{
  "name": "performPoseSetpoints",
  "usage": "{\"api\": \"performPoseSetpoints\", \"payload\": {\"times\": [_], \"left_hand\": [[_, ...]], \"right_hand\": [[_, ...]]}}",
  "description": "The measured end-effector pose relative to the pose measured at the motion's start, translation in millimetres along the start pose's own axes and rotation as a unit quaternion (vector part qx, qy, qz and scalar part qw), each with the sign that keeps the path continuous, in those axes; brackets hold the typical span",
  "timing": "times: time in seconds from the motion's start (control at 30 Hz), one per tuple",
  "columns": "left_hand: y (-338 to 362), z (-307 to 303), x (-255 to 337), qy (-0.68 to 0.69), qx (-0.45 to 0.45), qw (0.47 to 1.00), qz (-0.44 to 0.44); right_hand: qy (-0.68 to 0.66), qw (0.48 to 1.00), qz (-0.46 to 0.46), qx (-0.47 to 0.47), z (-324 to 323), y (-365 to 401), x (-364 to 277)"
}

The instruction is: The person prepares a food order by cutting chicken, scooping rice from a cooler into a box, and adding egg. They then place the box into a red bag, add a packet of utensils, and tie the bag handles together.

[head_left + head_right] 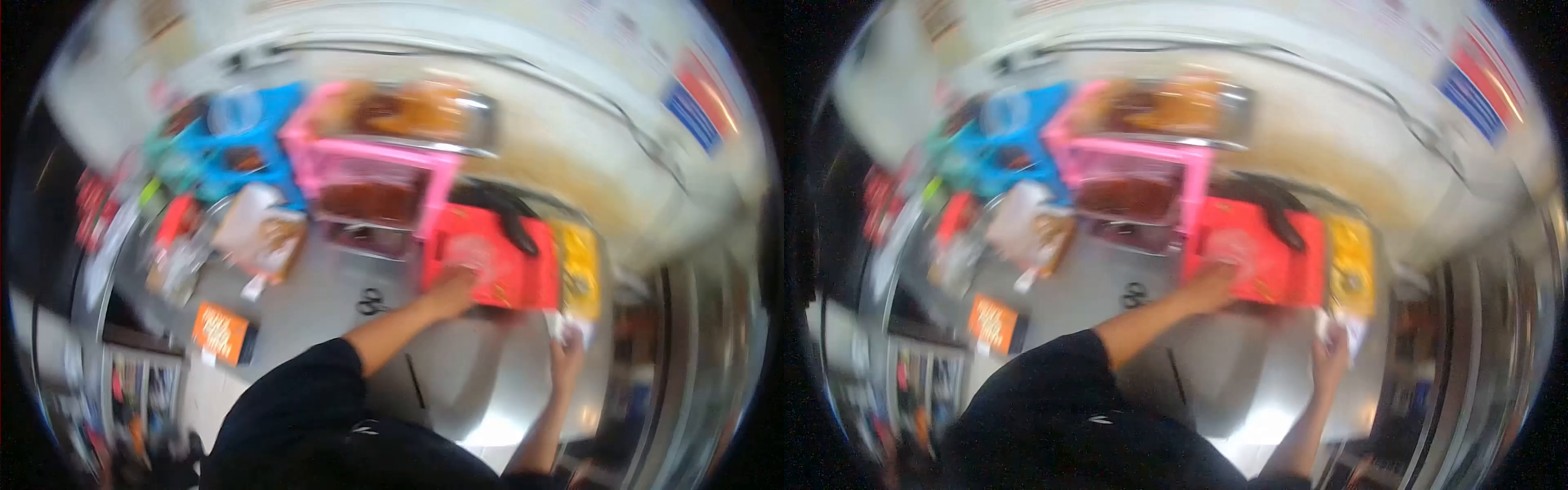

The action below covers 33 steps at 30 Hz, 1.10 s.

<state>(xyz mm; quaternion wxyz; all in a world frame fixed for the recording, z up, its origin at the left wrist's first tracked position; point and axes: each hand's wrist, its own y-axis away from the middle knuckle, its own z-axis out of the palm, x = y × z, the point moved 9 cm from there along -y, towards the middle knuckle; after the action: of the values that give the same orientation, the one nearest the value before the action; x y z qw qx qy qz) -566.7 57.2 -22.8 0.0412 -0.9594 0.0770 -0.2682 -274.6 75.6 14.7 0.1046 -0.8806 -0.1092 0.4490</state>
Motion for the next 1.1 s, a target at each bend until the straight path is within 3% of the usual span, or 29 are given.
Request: {"api": "performPoseSetpoints", "payload": {"times": [0.03,0.07,0.1,0.13,0.17,0.27,0.33,0.37,0.43,0.5,0.53,0.57,0.6,0.63,0.67,0.7,0.73,0.77,0.8,0.83,0.87,0.9,0.93,0.97,1.0,1.07,1.1], "left_hand": [[-4,18,-18,0.017,0.115,0.993,0.011],[-13,30,-25,0.040,-0.004,0.998,-0.040],[-4,9,-10,0.053,0.020,0.998,-0.026],[5,-13,6,0.065,0.045,0.997,-0.011],[14,-14,10,0.015,0.241,0.966,0.092],[35,-35,17,0.011,0.278,0.954,0.108],[74,-50,33,-0.010,0.053,0.998,0.021],[107,-70,37,0.035,0.089,0.995,0.035],[185,-111,38,0.117,0.145,0.982,0.042],[279,-139,24,0.185,0.197,0.962,0.026],[327,-139,5,0.194,0.231,0.953,-0.008],[380,-129,-20,0.174,0.227,0.953,-0.097],[439,-121,-44,0.195,0.211,0.940,-0.183],[508,-116,-62,0.240,0.265,0.899,-0.253],[577,-104,-76,0.172,0.253,0.886,-0.348],[651,-91,-81,0.105,0.274,0.873,-0.390],[726,-66,-85,0.017,0.211,0.849,-0.484],[794,-50,-76,-0.003,0.076,0.797,-0.600],[869,-20,-67,-0.042,0.015,0.752,-0.657],[941,10,-54,-0.018,-0.015,0.704,-0.710],[1000,23,-27,-0.006,0.018,0.663,-0.749],[1055,43,0,0.042,0.043,0.612,-0.788],[1113,79,20,0.014,0.107,0.599,-0.793],[1154,99,49,0.060,0.127,0.541,-0.829],[1174,103,83,0.088,0.144,0.482,-0.860],[1216,156,123,0.118,0.163,0.448,-0.871],[1225,186,131,0.130,0.129,0.466,-0.866]], "right_hand": [[0.020,0.999,0.041,-0.027,5,4,-7],[0.031,0.998,-0.035,-0.036,11,4,-39],[-0.001,0.996,-0.072,-0.045,25,2,-42],[-0.026,0.994,-0.052,-0.094,42,-2,-62],[0.045,0.989,-0.033,-0.140,63,-9,-66],[0.097,0.967,-0.158,-0.172,120,-19,-113],[0.180,0.935,-0.240,-0.187,160,-37,-94],[0.181,0.931,-0.254,-0.190,171,-32,-97],[0.258,0.911,-0.316,-0.064,166,-26,-119],[0.200,0.909,-0.365,-0.028,164,4,-162],[0.136,0.905,-0.403,0.004,159,32,-189],[0.139,0.905,-0.402,0.008,162,58,-202],[0.119,0.913,-0.389,-0.041,174,88,-211],[0.096,0.919,-0.372,-0.089,189,124,-222],[0.080,0.916,-0.377,-0.107,201,173,-243],[0.064,0.914,-0.381,-0.128,215,229,-264],[0.006,0.922,-0.329,-0.203,241,282,-274],[-0.023,0.914,-0.278,-0.296,265,344,-292],[-0.031,0.856,-0.303,-0.419,310,407,-287],[0.045,0.784,-0.338,-0.518,363,474,-254],[-0.054,0.733,-0.347,-0.582,361,533,-300],[0.032,0.683,-0.310,-0.661,375,581,-294],[0.115,0.620,-0.272,-0.727,388,620,-285],[0.108,0.618,-0.273,-0.729,400,638,-285],[0.123,0.442,-0.418,-0.784,405,683,-269],[0.129,0.236,-0.538,-0.799,410,718,-234],[0.070,0.258,-0.478,-0.836,420,718,-234]]}}
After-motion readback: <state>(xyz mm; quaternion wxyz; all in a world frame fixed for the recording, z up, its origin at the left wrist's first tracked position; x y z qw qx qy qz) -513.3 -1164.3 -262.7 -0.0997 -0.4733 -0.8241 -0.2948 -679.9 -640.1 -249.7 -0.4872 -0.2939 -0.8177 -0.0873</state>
